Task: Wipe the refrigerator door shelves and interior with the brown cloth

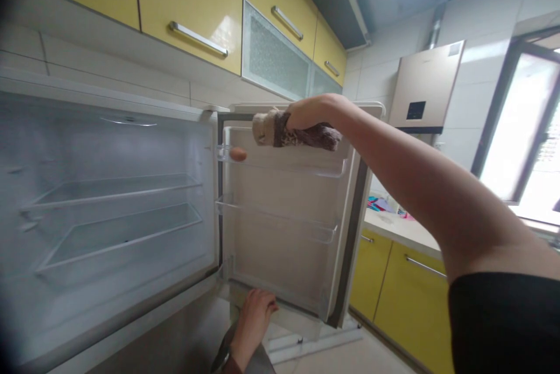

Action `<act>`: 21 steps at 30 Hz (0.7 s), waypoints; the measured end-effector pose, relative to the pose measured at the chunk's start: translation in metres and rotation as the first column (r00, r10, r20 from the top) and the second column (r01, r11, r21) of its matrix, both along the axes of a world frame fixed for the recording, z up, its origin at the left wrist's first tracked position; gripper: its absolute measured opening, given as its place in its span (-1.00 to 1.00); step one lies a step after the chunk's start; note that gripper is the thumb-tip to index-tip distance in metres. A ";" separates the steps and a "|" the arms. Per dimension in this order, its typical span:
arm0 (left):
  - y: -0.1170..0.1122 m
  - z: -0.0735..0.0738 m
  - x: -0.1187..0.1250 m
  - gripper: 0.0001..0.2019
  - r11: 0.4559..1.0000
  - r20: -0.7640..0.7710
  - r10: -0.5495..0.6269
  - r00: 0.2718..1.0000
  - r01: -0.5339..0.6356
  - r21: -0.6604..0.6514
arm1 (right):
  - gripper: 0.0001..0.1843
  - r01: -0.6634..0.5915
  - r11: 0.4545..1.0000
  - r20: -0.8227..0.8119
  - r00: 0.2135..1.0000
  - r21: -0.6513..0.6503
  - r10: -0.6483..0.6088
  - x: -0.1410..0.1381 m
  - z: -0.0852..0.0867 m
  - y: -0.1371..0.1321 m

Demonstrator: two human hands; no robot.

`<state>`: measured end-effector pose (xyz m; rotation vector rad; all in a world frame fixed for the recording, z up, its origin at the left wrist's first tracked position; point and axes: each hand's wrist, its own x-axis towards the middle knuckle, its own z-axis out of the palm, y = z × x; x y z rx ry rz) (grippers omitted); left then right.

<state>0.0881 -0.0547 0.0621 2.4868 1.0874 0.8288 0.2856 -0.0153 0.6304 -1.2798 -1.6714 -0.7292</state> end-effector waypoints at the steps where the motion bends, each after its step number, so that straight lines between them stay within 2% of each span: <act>1: 0.000 0.000 0.000 -0.83 1.000 -0.011 -0.004 1.000 0.004 -0.004 | -0.55 0.018 0.997 0.017 1.000 -0.076 -0.017 0.007 -0.003 -0.008; 4: 0.001 0.000 -0.001 -0.83 1.000 -0.023 -0.006 1.000 0.006 -0.002 | -0.41 0.025 0.964 0.107 0.994 -0.265 0.004 0.012 -0.022 -0.031; 7: 0.000 0.002 -0.002 -0.84 1.000 -0.017 0.007 1.000 -0.007 -0.002 | -0.40 -0.034 0.890 0.152 0.982 -0.454 0.115 -0.007 -0.045 -0.050; 9: -0.001 0.003 -0.002 -0.85 1.000 -0.025 0.011 1.000 -0.011 -0.015 | -0.54 -0.009 0.796 0.142 0.983 -0.605 0.119 -0.029 -0.054 -0.062; 11: -0.002 0.004 -0.001 -0.84 1.000 -0.028 0.015 1.000 -0.015 -0.027 | -0.66 0.087 0.667 0.179 0.981 -0.740 0.070 -0.054 -0.057 -0.071; 13: -0.003 0.005 -0.002 -0.83 0.999 -0.020 0.019 1.000 -0.020 -0.028 | -0.63 0.164 0.597 0.236 0.971 -0.785 0.044 -0.078 -0.056 -0.074; 17: -0.004 0.007 -0.004 -0.80 1.000 -0.014 0.008 1.000 -0.009 -0.006 | -0.59 0.196 0.600 0.281 0.958 -0.776 0.050 -0.112 -0.055 -0.061; 21: -0.005 0.006 -0.007 -0.84 1.000 -0.032 0.005 0.999 -0.005 0.008 | -0.63 0.138 0.642 0.284 0.950 -0.754 0.129 -0.123 -0.060 -0.041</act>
